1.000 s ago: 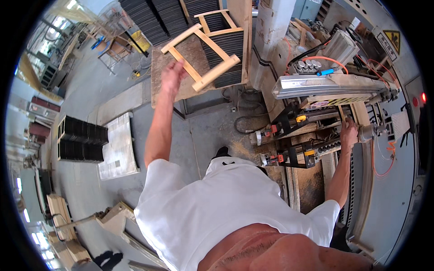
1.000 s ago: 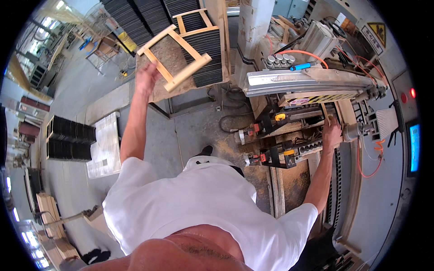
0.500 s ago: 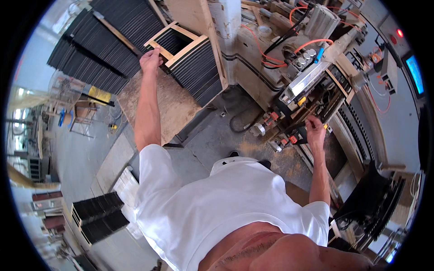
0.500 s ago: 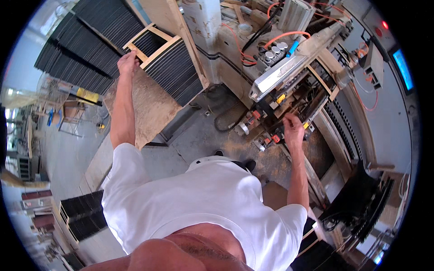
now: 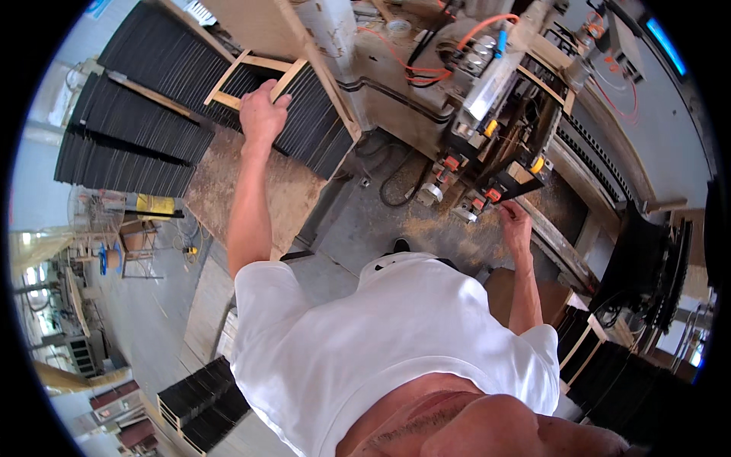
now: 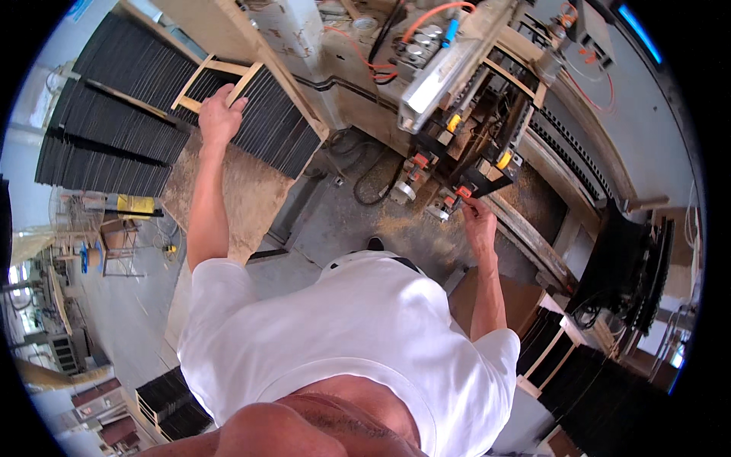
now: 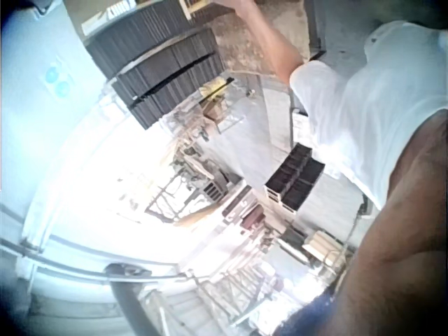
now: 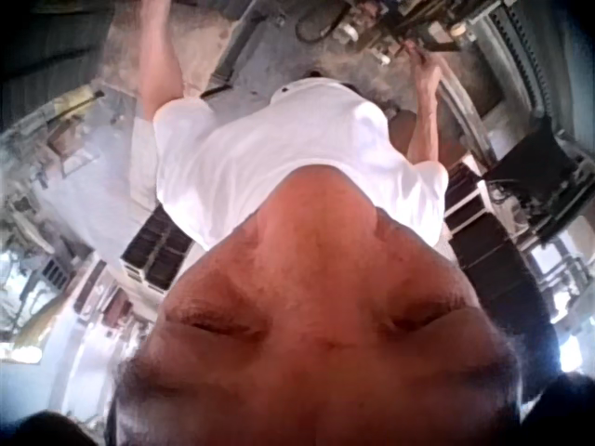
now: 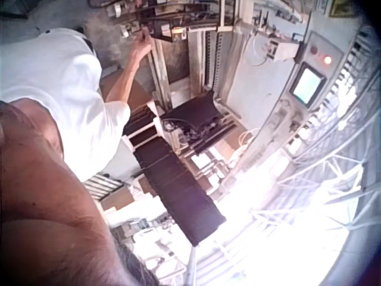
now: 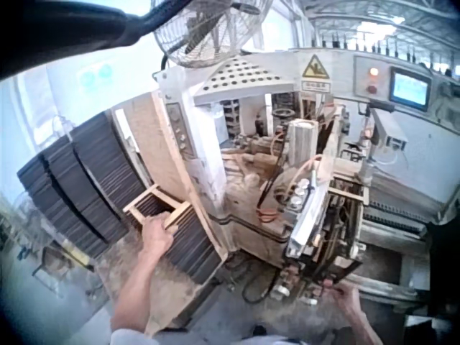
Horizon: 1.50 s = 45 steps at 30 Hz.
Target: The person repeatedly picks up small wooden chair frames, places them on a machine, and then moves them to a stack. The task involves handling the frames one at a time in a repetitive cycle.
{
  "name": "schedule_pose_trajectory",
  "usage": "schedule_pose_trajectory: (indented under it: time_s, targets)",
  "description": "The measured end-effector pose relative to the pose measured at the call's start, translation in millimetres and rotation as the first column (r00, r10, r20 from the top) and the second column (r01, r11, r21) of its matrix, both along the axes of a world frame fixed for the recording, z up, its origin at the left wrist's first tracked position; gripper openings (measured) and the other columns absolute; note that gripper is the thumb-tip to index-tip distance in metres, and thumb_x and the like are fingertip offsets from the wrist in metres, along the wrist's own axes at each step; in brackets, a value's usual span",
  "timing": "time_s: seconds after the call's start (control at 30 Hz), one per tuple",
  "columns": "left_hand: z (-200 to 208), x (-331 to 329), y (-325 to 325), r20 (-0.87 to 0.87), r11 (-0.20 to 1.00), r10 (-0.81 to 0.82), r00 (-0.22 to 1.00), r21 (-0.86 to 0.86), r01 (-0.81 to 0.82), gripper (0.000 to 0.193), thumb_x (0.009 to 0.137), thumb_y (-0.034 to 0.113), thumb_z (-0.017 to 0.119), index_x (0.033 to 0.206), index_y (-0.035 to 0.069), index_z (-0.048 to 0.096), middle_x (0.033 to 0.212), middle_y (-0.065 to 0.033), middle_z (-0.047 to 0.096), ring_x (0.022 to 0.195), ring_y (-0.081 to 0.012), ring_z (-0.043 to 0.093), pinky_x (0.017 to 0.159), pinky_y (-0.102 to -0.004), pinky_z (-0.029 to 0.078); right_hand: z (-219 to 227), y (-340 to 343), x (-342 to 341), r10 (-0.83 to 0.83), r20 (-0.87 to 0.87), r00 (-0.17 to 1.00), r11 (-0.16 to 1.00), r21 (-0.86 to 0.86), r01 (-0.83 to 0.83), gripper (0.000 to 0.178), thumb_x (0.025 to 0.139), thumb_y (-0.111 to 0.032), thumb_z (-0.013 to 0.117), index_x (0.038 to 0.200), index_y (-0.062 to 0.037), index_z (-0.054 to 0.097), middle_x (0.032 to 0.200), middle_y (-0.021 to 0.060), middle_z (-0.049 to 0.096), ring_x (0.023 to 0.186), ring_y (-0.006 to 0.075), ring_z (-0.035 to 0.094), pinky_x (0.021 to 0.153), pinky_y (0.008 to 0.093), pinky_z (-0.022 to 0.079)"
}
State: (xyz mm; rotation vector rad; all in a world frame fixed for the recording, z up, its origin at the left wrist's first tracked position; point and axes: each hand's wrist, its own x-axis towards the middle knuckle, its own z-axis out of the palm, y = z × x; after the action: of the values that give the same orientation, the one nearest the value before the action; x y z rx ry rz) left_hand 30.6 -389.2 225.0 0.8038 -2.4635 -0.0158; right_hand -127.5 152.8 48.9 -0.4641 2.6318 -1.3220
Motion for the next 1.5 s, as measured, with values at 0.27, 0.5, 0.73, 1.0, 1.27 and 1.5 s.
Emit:
schedule_pose_trajectory:
  time_s: [0.27,0.5,0.73,1.0,1.27,1.5]
  targets:
    - [10,-6,21,-0.064,0.962,-0.143,0.988,-0.243,0.123,0.049,0.078,0.028,0.075,0.117,0.001,0.064,0.108,-0.0229,0.067,0.102,-0.039,0.062,0.094,-0.0454,0.047,-9,100,29,-0.08,-0.116,0.99,0.992,0.084,0.09,0.023,0.085,-0.013,0.066,0.106,-0.005,0.068,0.09,0.0148,0.069,0.081,0.0288,0.067,0.073,0.0363,0.052]
    - [-38,-14,150,-0.534,0.968,-0.178,0.826,0.054,0.244,0.027,0.093,0.016,0.065,0.111,-0.004,0.065,0.101,-0.0148,0.07,0.089,-0.0227,0.067,0.084,-0.0341,0.053,67,238,72,-0.322,-0.415,0.851,0.895,0.159,0.416,0.024,0.083,-0.014,0.068,0.106,-0.0066,0.067,0.108,0.0124,0.067,0.097,0.032,0.063,0.08,0.0394,0.052]
    - [-221,-41,344,-0.535,0.278,-0.282,0.797,0.749,0.601,0.011,0.09,0.002,0.062,0.1,0.0,0.068,0.096,-0.0042,0.068,0.086,-0.0126,0.063,0.082,-0.026,0.051,69,347,154,-0.497,-0.457,0.738,0.53,0.513,0.675,0.034,0.078,-0.018,0.074,0.108,-0.008,0.062,0.118,0.0128,0.061,0.107,0.0341,0.058,0.085,0.0439,0.049]
    - [-243,-114,392,-0.425,0.098,-0.449,0.786,0.851,0.516,0.027,0.093,0.013,0.066,0.116,-0.001,0.064,0.1,-0.0073,0.068,0.089,-0.0121,0.065,0.078,-0.0247,0.053,39,359,193,-0.732,-0.322,0.601,0.44,0.451,0.777,0.032,0.083,-0.018,0.07,0.113,-0.0142,0.059,0.098,0.013,0.067,0.096,0.0341,0.062,0.077,0.0468,0.05]
    - [-173,-272,399,-0.505,-0.153,-0.221,0.834,0.863,0.482,0.029,0.093,0.017,0.065,0.116,0.0,0.062,0.098,-0.0062,0.067,0.085,-0.0132,0.065,0.075,-0.0266,0.054,71,353,187,-0.819,-0.295,0.492,0.45,0.2,0.87,0.03,0.089,-0.011,0.065,0.118,-0.006,0.063,0.107,0.0145,0.068,0.098,0.0313,0.064,0.083,0.041,0.05]
    - [-174,-441,376,-0.449,-0.469,-0.041,0.893,0.797,0.379,0.057,0.094,0.029,0.065,0.137,0.0,0.043,0.131,-0.0179,0.052,0.115,-0.0303,0.056,0.097,-0.0429,0.051,115,309,138,-0.853,-0.231,0.467,0.451,0.123,0.884,0.03,0.089,-0.006,0.068,0.119,-0.0043,0.065,0.109,0.0079,0.068,0.098,0.0167,0.063,0.085,0.0299,0.049]
